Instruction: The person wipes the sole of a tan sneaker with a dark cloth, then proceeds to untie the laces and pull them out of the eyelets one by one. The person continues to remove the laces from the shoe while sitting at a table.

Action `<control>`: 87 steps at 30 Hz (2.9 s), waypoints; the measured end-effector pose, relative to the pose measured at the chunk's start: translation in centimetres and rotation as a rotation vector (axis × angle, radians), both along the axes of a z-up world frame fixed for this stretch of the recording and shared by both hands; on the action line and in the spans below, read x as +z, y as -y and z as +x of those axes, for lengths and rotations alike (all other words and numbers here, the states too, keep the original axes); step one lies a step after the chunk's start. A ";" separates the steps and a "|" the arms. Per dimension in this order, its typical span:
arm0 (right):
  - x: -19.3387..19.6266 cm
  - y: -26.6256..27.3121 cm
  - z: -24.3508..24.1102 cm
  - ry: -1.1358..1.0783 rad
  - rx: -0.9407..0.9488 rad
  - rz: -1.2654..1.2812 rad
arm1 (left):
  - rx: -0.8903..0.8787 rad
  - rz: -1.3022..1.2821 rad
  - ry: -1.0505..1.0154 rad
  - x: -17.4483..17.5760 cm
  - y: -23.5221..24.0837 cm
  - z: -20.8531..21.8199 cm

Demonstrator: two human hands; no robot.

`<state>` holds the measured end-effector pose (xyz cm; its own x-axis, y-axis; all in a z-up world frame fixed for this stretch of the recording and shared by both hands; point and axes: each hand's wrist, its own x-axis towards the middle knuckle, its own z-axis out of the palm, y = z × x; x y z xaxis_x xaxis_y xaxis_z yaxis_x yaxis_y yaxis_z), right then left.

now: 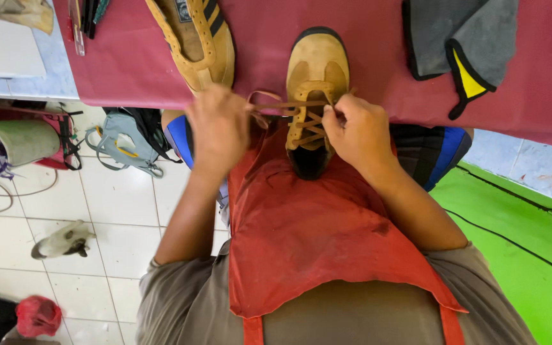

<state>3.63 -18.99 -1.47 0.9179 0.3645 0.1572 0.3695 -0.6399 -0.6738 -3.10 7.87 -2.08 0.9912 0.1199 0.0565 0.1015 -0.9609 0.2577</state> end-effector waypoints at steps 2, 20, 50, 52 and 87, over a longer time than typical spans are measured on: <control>0.4 -0.3 0.1 0.003 0.017 -0.026 | -0.070 -0.158 0.038 1.9 2.6 1.0; 0.0 0.5 0.2 -0.022 0.091 -0.026 | -0.262 -0.182 0.137 0.9 9.6 4.5; -1.4 0.6 -0.2 0.246 -0.039 -0.119 | 0.486 -0.389 0.451 0.5 -9.9 -8.8; -1.6 1.5 -0.1 0.168 -0.041 -0.023 | 0.486 -0.366 0.415 0.8 -12.0 -10.9; -2.0 1.1 4.6 -0.270 0.173 -0.226 | -0.085 -0.557 0.002 0.6 10.8 5.7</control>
<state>8.27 -20.07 -3.45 0.8372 0.5153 -0.1833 0.3137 -0.7269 -0.6109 2.61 -2.90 -1.51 0.9986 0.0521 0.0093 0.0289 -0.6841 0.7288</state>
